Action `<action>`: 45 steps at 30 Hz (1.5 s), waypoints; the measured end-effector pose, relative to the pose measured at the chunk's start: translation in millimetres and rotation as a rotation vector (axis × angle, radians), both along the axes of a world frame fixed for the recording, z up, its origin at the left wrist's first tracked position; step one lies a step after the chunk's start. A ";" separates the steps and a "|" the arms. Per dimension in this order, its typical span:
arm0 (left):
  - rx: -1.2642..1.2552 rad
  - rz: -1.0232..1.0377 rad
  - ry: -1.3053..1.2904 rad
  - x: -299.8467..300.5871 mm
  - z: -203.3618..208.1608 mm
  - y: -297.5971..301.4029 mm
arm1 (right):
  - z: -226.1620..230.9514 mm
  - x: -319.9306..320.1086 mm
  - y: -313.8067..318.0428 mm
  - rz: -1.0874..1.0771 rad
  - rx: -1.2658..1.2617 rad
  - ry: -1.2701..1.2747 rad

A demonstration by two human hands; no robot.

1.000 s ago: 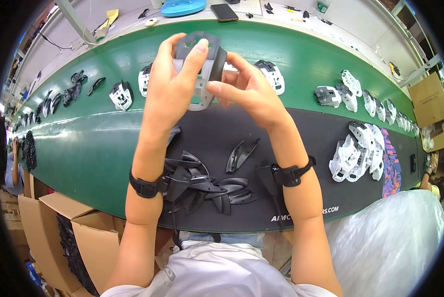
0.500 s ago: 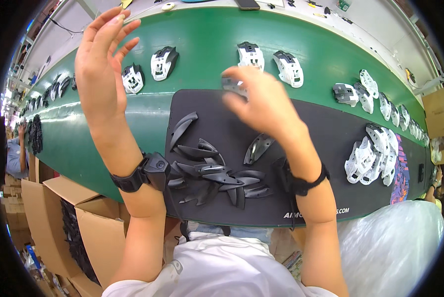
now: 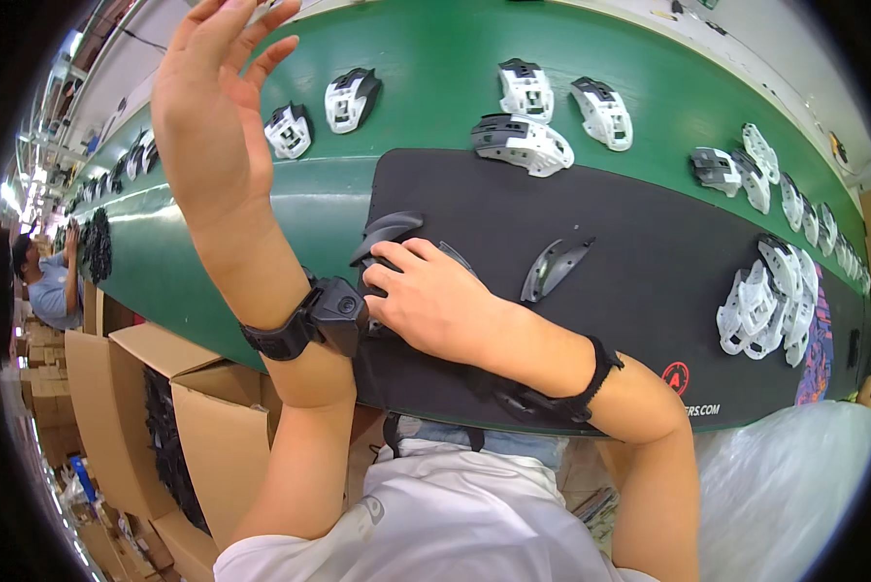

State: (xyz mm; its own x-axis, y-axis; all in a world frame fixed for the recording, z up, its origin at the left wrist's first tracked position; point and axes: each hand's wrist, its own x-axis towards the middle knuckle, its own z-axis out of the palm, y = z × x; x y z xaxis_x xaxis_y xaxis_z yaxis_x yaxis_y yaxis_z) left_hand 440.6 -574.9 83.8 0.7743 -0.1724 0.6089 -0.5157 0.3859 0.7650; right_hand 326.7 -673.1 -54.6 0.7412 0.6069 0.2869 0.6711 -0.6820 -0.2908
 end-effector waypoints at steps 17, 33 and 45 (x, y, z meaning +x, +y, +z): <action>0.511 -0.048 0.243 49.9 -59.9 -58.1 | 75.5 10.7 -125.6 -0.260 -0.051 0.489; 1.475 0.218 0.210 104.7 -116.7 -155.0 | 115.0 -0.5 -163.6 -0.343 0.850 0.177; 0.138 -0.500 0.368 -36.5 -45.4 -106.0 | 101.6 14.2 -133.6 -0.539 1.569 -0.050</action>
State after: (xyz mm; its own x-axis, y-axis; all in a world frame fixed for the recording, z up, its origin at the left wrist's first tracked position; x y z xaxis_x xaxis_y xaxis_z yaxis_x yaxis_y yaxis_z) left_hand 404.1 -680.8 38.4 0.7343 -0.6251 0.2649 0.0073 0.3974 0.9176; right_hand 340.9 -806.7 47.0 0.7286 -0.5827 0.3598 0.4995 0.0927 -0.8613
